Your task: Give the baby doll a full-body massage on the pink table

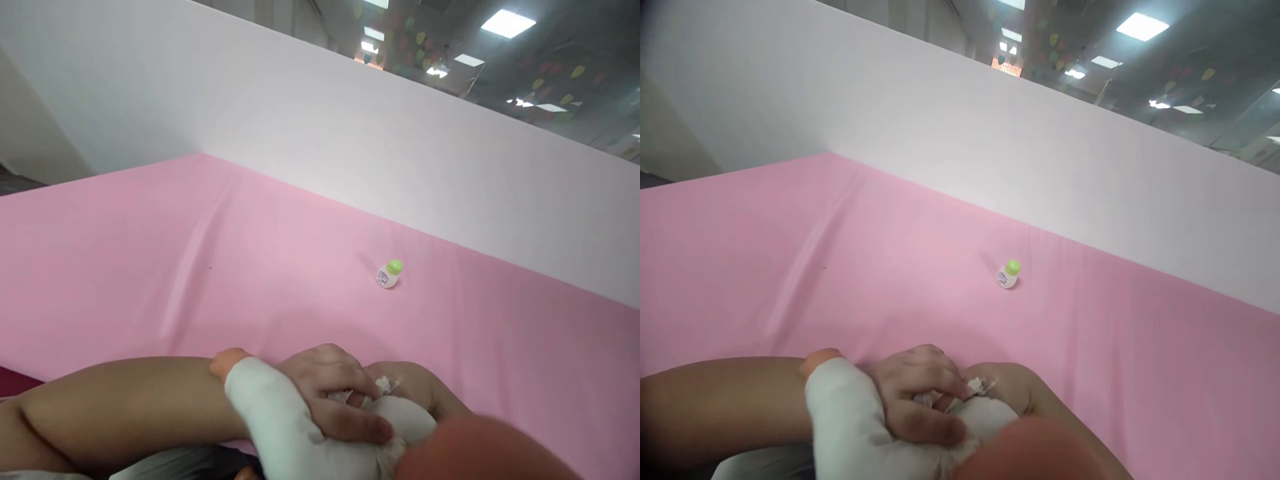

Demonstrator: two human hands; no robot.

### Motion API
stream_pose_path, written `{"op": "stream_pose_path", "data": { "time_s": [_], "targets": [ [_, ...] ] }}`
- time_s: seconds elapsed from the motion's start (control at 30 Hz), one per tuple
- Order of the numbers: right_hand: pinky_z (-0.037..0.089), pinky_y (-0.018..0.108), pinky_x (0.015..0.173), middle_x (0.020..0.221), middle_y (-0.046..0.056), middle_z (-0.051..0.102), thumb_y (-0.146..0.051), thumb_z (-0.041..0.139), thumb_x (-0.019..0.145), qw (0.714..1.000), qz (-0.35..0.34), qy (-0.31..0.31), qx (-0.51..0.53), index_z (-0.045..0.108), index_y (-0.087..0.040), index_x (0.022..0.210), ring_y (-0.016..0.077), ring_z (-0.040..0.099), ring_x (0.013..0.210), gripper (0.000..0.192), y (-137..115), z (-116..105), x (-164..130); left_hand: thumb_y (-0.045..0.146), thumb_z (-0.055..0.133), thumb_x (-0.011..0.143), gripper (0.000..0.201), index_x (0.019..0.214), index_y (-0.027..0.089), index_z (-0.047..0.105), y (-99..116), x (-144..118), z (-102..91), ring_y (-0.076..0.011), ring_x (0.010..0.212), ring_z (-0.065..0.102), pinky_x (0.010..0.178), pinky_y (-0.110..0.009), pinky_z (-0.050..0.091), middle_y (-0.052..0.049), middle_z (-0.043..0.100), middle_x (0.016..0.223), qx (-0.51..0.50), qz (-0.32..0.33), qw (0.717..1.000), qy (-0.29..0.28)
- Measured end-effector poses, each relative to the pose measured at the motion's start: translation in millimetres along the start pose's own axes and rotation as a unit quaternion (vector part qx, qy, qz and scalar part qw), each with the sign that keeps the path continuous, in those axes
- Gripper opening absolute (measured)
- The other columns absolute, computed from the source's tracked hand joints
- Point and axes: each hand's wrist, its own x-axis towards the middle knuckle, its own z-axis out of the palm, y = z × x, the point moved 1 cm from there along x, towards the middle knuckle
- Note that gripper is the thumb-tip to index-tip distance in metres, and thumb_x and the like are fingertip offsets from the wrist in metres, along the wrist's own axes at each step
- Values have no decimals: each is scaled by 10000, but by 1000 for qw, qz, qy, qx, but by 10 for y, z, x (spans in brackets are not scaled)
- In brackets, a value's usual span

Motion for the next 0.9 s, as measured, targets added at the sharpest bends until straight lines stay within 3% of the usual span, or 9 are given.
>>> {"op": "stream_pose_path", "data": {
  "time_s": [0.1, 0.17, 0.27, 0.4, 0.6, 0.9],
  "targets": [
    [660, 345, 781, 870, 16, 759, -476, 874, 798, 974, -77, -142, -158, 815, -305, 850, 237, 741, 761, 188, 172, -40, -129, 312, 752, 998, 377, 1358, 278, 646, -68, 5, 23, -203, 1075, 778, 1014, -299, 609, -73, 814, 1148, -37, 74, 989, 125],
    [643, 353, 848, 875, 15, 774, -461, 927, 665, 938, -144, -187, -252, 823, -367, 921, 270, 762, 806, 292, 242, -21, -198, 302, 692, 1037, 375, 1397, 240, 605, -116, 10, 32, -213, 1097, 774, 1034, -323, 605, -107, 810, 1149, -51, 82, 985, 145],
    [628, 387, 944, 1038, 32, 812, -493, 926, 604, 934, -156, -186, -261, 803, -418, 1065, 308, 783, 961, 483, 225, 26, -238, 328, 618, 1076, 383, 1445, 232, 581, -159, 11, 7, -238, 1136, 768, 1042, -363, 611, -144, 798, 1190, -75, 75, 988, 113],
    [594, 394, 1053, 1192, 53, 816, -500, 973, 543, 948, -133, -198, -209, 798, -392, 1083, 318, 784, 1084, 578, 63, 43, -236, 277, 608, 1084, 391, 1466, 200, 582, -211, 3, -52, -249, 1146, 770, 1005, -355, 622, -165, 796, 1208, -86, 63, 990, 88],
    [619, 381, 994, 1123, 79, 817, -525, 937, 708, 957, -150, -201, -146, 815, -318, 1017, 284, 778, 1124, 392, -39, 25, -249, 245, 630, 1070, 448, 1507, 197, 543, -287, -28, -56, -229, 1042, 792, 887, -326, 634, -161, 803, 1189, -79, 57, 991, 88],
    [607, 405, 1047, 1134, 72, 813, -480, 937, 717, 956, -182, -181, -139, 818, -326, 1118, 299, 773, 1152, 445, -83, 59, -239, 268, 600, 1083, 492, 1565, 225, 511, -338, -92, -12, -239, 1047, 797, 882, -348, 645, -166, 799, 1218, -82, 47, 992, 82]
  ]
}}
